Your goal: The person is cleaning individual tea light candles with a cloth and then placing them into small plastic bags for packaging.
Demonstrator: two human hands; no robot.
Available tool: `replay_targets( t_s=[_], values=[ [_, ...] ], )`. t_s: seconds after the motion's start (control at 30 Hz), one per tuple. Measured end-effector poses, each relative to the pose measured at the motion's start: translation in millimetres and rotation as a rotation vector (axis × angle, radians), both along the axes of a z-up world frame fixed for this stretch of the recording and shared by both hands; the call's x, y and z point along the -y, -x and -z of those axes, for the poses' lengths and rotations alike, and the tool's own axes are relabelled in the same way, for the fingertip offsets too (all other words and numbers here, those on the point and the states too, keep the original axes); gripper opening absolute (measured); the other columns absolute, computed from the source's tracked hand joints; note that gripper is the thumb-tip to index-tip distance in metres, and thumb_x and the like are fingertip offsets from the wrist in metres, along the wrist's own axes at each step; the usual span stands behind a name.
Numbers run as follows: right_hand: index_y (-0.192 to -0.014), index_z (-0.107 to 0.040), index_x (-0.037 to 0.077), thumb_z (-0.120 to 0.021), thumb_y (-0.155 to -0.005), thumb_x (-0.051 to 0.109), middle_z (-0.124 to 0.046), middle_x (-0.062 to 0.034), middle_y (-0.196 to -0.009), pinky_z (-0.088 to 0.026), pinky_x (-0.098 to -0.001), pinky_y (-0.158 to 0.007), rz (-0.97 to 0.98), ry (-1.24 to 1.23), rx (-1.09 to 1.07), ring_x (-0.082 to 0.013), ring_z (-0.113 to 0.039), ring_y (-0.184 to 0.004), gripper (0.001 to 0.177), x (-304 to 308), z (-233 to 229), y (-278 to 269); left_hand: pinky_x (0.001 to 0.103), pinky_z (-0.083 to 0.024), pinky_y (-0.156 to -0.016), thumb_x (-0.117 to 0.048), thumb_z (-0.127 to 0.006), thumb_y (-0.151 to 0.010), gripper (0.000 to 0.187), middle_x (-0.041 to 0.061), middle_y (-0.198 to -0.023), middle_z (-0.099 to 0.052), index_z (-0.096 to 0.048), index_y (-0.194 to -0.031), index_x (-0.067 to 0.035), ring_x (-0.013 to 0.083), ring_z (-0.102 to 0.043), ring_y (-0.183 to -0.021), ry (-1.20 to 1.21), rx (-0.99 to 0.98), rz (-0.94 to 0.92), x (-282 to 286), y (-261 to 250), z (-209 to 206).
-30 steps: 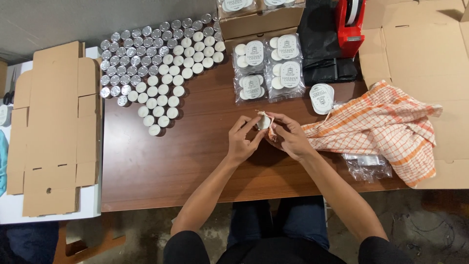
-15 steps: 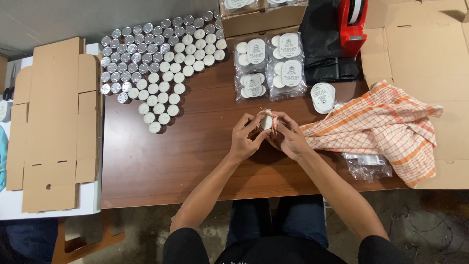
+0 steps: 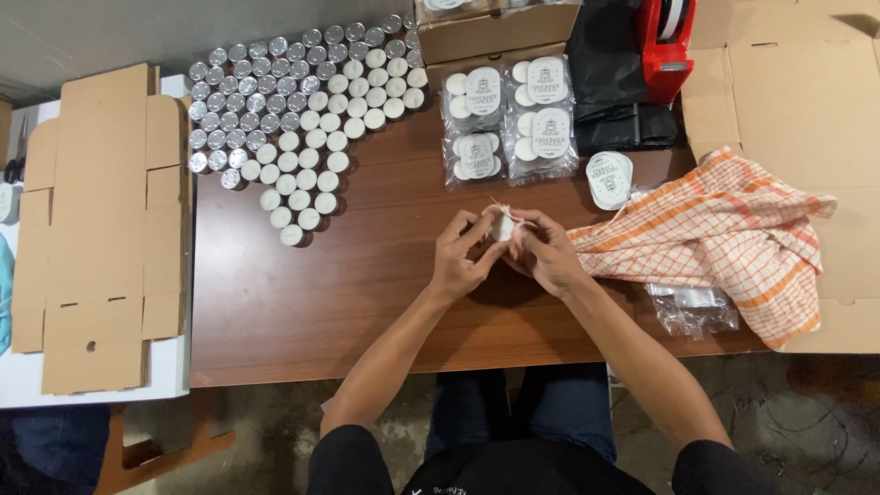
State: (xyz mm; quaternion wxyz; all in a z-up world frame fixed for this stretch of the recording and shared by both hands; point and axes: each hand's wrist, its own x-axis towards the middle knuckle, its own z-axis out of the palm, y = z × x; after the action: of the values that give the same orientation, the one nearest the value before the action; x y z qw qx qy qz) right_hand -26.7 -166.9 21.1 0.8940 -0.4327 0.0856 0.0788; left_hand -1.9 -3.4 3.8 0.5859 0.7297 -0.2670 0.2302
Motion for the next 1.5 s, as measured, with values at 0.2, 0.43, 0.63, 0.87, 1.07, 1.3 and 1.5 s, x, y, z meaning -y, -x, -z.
replay_targets(
  t_s=[0.2,0.43,0.63,0.87,1.07,1.3,1.5],
  values=[
    [-0.124,-0.065,0.001,-0.063,-0.095,-0.001,-0.067,-0.0128,-0.102,-0.060,-0.0355,-0.079,-0.011,-0.040,0.008,-0.0174,-0.066,-0.087,0.029,2.0,1.2,1.5,0.031,-0.056,-0.060,-0.008,-0.084,-0.082,0.038,0.011,-0.088,-0.063,-0.073,-0.119,-0.001,0.0196,-0.063,-0.066,0.007,0.003,0.004,-2.0,-2.7,2.3],
    [-0.117,-0.066,0.000,-0.060,-0.101,0.004,-0.065,-0.0093,-0.094,-0.060,-0.0326,-0.077,0.005,-0.045,-0.005,-0.0129,-0.065,-0.077,0.018,7.6,16.4,-4.2,0.031,-0.055,-0.056,-0.010,-0.084,-0.083,0.039,0.011,-0.088,-0.063,-0.074,-0.121,-0.003,0.0195,-0.062,-0.063,0.012,-0.018,0.024,0.8,0.9,2.3],
    [-0.117,-0.064,-0.001,-0.061,-0.099,0.002,-0.062,-0.0111,-0.087,-0.063,-0.0378,-0.069,-0.012,-0.003,0.056,-0.0181,-0.068,-0.074,0.019,12.7,36.7,-11.6,0.031,-0.056,-0.057,-0.010,-0.084,-0.084,0.040,0.010,-0.089,-0.063,-0.074,-0.122,-0.004,0.0185,-0.062,-0.064,-0.007,-0.010,0.022,2.2,2.4,-4.9],
    [-0.125,-0.066,0.000,-0.067,-0.089,-0.009,-0.069,-0.0110,-0.099,-0.063,-0.0384,-0.068,-0.058,0.034,0.090,-0.0178,-0.068,-0.080,0.037,8.5,15.2,0.7,0.030,-0.056,-0.058,-0.007,-0.082,-0.086,0.035,0.012,-0.089,-0.062,-0.073,-0.119,0.000,0.0197,-0.063,-0.065,0.002,0.013,-0.006,-1.0,0.0,-7.6],
    [-0.115,-0.068,-0.003,-0.063,-0.098,0.000,-0.066,-0.0106,-0.086,-0.063,-0.0380,-0.063,0.034,0.039,0.074,-0.0201,-0.069,-0.073,0.018,8.9,30.2,-8.9,0.029,-0.056,-0.055,-0.009,-0.083,-0.084,0.039,0.010,-0.087,-0.062,-0.073,-0.121,-0.002,0.0188,-0.063,-0.064,0.015,-0.006,0.024,-0.6,-0.2,-3.2],
    [-0.111,-0.071,-0.005,-0.069,-0.092,-0.008,-0.065,-0.0122,-0.079,-0.055,-0.0328,-0.051,0.064,0.240,0.116,-0.0144,-0.061,-0.062,0.020,15.7,47.4,-11.2,0.030,-0.056,-0.065,-0.006,-0.082,-0.085,0.039,0.010,-0.090,-0.064,-0.073,-0.123,-0.002,0.0179,-0.064,-0.069,0.023,0.002,-0.019,-1.6,-1.1,0.1],
    [-0.115,-0.071,-0.004,-0.067,-0.093,-0.007,-0.069,-0.0131,-0.086,-0.058,-0.0327,-0.057,0.062,0.313,0.111,-0.0125,-0.061,-0.068,0.023,1.6,-3.5,3.1,0.030,-0.056,-0.066,-0.006,-0.082,-0.085,0.038,0.009,-0.090,-0.065,-0.074,-0.122,-0.003,0.0167,-0.063,-0.069,0.023,-0.022,-0.037,-2.0,0.2,-0.5]
  ],
)
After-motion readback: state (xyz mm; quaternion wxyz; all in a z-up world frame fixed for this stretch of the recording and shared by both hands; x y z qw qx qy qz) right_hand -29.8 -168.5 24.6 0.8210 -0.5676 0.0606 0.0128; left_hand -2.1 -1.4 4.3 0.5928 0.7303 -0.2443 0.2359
